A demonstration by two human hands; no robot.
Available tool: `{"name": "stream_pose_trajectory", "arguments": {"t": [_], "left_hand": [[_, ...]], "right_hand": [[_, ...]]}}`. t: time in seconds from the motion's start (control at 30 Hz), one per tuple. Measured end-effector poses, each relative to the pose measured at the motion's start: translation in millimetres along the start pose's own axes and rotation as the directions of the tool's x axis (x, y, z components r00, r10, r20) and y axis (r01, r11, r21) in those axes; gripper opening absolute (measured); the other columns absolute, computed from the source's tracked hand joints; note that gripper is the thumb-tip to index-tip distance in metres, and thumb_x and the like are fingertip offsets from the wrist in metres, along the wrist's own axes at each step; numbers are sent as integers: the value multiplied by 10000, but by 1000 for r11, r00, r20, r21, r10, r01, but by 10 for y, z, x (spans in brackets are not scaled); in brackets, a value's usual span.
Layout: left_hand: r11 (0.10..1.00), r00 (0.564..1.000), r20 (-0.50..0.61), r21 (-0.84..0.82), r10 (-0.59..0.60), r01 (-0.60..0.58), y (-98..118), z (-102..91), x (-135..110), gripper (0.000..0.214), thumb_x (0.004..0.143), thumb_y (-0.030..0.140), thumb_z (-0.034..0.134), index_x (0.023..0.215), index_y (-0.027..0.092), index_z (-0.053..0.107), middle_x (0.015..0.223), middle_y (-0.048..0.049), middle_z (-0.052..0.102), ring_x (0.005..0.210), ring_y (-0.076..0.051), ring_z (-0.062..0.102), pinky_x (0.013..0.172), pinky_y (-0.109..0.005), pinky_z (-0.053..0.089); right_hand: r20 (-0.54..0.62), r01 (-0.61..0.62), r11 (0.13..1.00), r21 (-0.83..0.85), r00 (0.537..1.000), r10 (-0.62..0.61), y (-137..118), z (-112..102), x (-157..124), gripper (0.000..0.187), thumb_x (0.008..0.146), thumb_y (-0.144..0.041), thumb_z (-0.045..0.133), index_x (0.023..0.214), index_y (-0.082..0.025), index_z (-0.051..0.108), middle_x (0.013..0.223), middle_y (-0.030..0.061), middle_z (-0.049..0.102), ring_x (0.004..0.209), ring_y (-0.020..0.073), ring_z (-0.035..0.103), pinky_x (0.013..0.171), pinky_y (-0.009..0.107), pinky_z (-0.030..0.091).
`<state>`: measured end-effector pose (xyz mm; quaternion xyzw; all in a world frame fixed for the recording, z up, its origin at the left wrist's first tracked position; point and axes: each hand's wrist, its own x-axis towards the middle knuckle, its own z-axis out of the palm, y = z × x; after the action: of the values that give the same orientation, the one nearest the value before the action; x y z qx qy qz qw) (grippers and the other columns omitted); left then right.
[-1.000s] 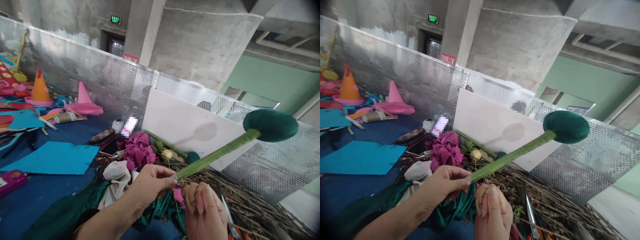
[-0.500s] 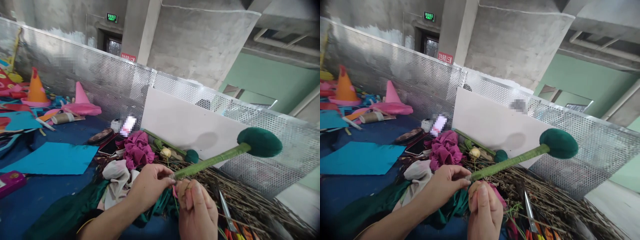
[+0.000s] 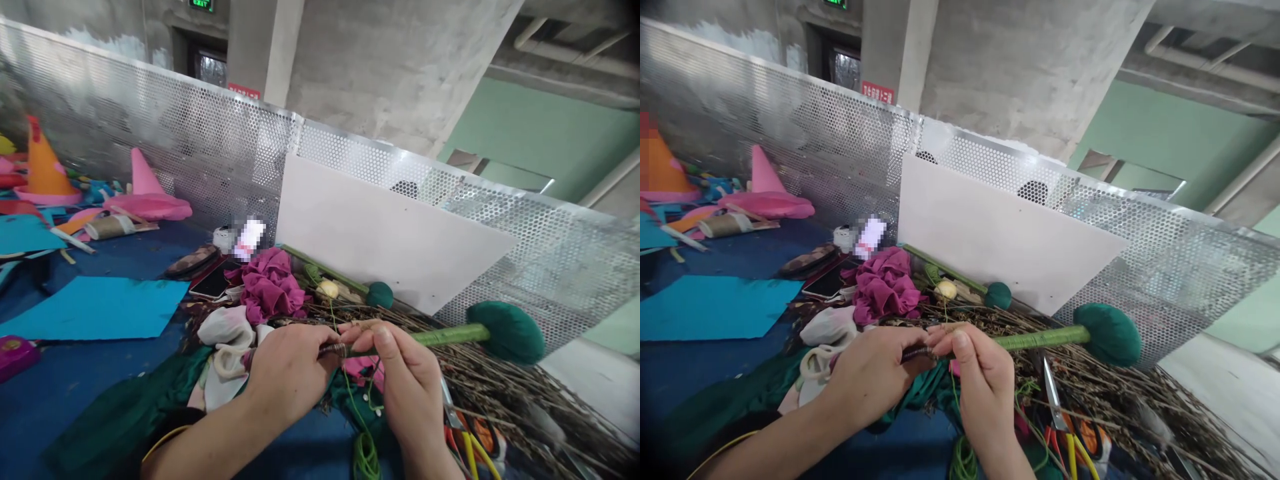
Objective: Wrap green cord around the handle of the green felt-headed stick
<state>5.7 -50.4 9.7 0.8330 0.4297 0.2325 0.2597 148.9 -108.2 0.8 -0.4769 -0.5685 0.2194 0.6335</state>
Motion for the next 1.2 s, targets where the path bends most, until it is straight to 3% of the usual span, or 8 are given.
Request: {"name": "stream_pose_trajectory", "arguments": {"t": [0.27, 0.47, 0.57, 0.67, 0.8, 0.9, 1.03, 1.2], "left_hand": [[982, 998, 23, 176, 66, -69, 15, 59, -17, 184, 848, 311, 547, 873, 281, 727, 840, -36, 751, 783, -265, 674, 581, -308, 309], [931, 972, -33, 296, 232, -212, 0, 136, -49, 199, 860, 179, 508, 868, 271, 685, 816, 3, 733, 791, -251, 671, 608, -318, 351], [880, 919, -117, 355, 376, -315, -49, 198, -52, 195, 872, 169, 496, 950, 267, 647, 757, 18, 703, 683, -228, 641, 571, -321, 327], [809, 835, -178, 417, 520, -415, -101, 247, -47, 206, 882, 144, 491, 1007, 253, 614, 697, 28, 658, 608, -202, 594, 554, -321, 302], [709, 733, -183, 485, 655, -512, -124, 248, -31, 228, 899, 112, 468, 1032, 235, 606, 704, 22, 636, 609, -190, 564, 547, -323, 288], [668, 697, -172, 510, 696, -541, -113, 221, -19, 235, 889, 100, 448, 977, 217, 632, 702, 8, 637, 589, -194, 547, 531, -327, 288], [685, 709, -176, 491, 683, -538, -110, 195, -13, 267, 860, 69, 437, 904, 213, 659, 745, -4, 673, 623, -198, 579, 542, -325, 331], [779, 792, -179, 397, 584, -485, -158, 112, 9, 223, 867, 143, 524, 945, 262, 695, 754, 21, 707, 664, -192, 639, 567, -304, 389]], "right_hand": [[5, -42, 987, -154, 999, 43, 18, -52, 87, 333, 934, -352, 502, 739, -201, 725, 891, 61, 758, 875, 224, 706, 739, 310, 558], [-9, -107, 961, -256, 994, 109, 58, -106, 165, 345, 931, -375, 493, 747, -211, 733, 855, 36, 763, 850, 199, 703, 745, 274, 528], [-16, -133, 943, -306, 991, 134, 75, -117, 185, 342, 927, -379, 500, 745, -214, 736, 816, 23, 754, 836, 194, 696, 747, 264, 508], [-11, -141, 937, -320, 989, 145, 90, -124, 194, 346, 923, -385, 504, 738, -211, 738, 797, 25, 747, 842, 199, 691, 750, 263, 496], [-1, -135, 937, -322, 990, 142, 103, -126, 204, 348, 923, -377, 497, 762, -206, 754, 831, 41, 752, 853, 206, 689, 747, 270, 493], [3, -133, 931, -339, 990, 142, 110, -110, 205, 353, 924, -376, 492, 769, -206, 759, 809, 43, 748, 836, 207, 688, 745, 278, 493], [25, -134, 942, -309, 989, 149, 95, -92, 199, 362, 929, -378, 484, 737, -196, 730, 789, 45, 741, 825, 211, 682, 775, 304, 496], [39, -180, 977, -116, 982, 185, 30, -246, 207, 373, 911, -384, 536, 610, -185, 633, 981, 66, 735, 982, 218, 647, 875, 313, 471]]}}
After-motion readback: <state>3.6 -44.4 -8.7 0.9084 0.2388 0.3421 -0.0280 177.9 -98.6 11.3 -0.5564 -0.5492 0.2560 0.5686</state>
